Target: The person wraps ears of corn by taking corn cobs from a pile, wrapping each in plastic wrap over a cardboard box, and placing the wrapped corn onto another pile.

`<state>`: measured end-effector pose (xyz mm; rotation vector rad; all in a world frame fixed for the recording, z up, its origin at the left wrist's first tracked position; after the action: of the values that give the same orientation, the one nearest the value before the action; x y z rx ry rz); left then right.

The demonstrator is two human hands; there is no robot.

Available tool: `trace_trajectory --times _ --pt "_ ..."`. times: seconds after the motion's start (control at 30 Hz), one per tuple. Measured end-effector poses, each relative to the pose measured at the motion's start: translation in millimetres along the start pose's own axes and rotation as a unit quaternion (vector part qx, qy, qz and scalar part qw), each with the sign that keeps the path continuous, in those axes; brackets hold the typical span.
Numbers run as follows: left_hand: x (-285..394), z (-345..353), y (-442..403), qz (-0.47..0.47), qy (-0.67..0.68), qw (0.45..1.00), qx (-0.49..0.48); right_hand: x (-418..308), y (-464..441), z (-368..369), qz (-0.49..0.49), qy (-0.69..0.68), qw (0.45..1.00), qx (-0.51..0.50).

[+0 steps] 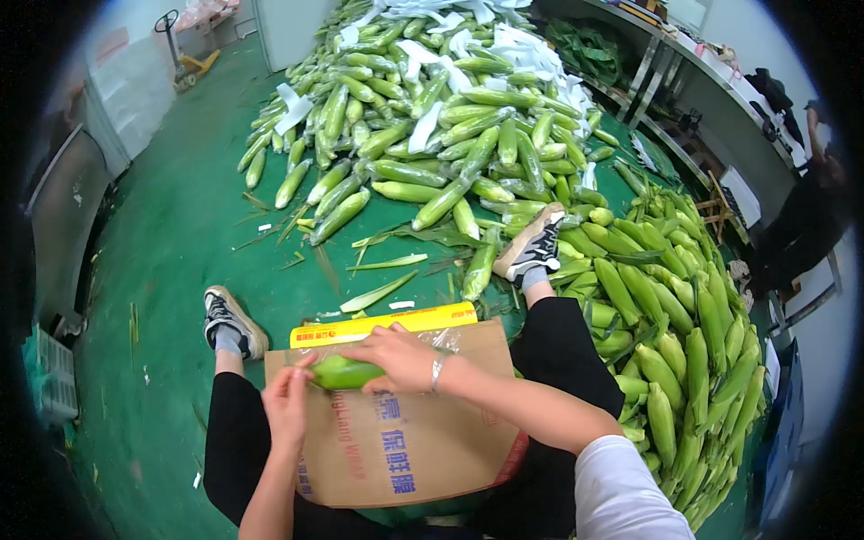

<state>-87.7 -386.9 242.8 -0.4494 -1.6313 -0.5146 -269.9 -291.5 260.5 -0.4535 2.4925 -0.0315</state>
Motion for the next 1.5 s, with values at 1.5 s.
trace_trajectory --times 1.5 --pt "-76 73 163 -0.379 -0.102 0.805 -0.445 -19 38 45 0.061 0.021 0.995 -0.072"
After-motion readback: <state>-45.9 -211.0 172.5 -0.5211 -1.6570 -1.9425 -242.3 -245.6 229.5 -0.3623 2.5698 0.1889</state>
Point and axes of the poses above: each hand's wrist, its own y-axis away from the middle knuckle, its own z-axis out of the palm, x = y × z, the point moved 4 cm from there along -y, towards the middle knuckle, and after that the axes turned 11 degrees about -z, right-handed, at the moved point
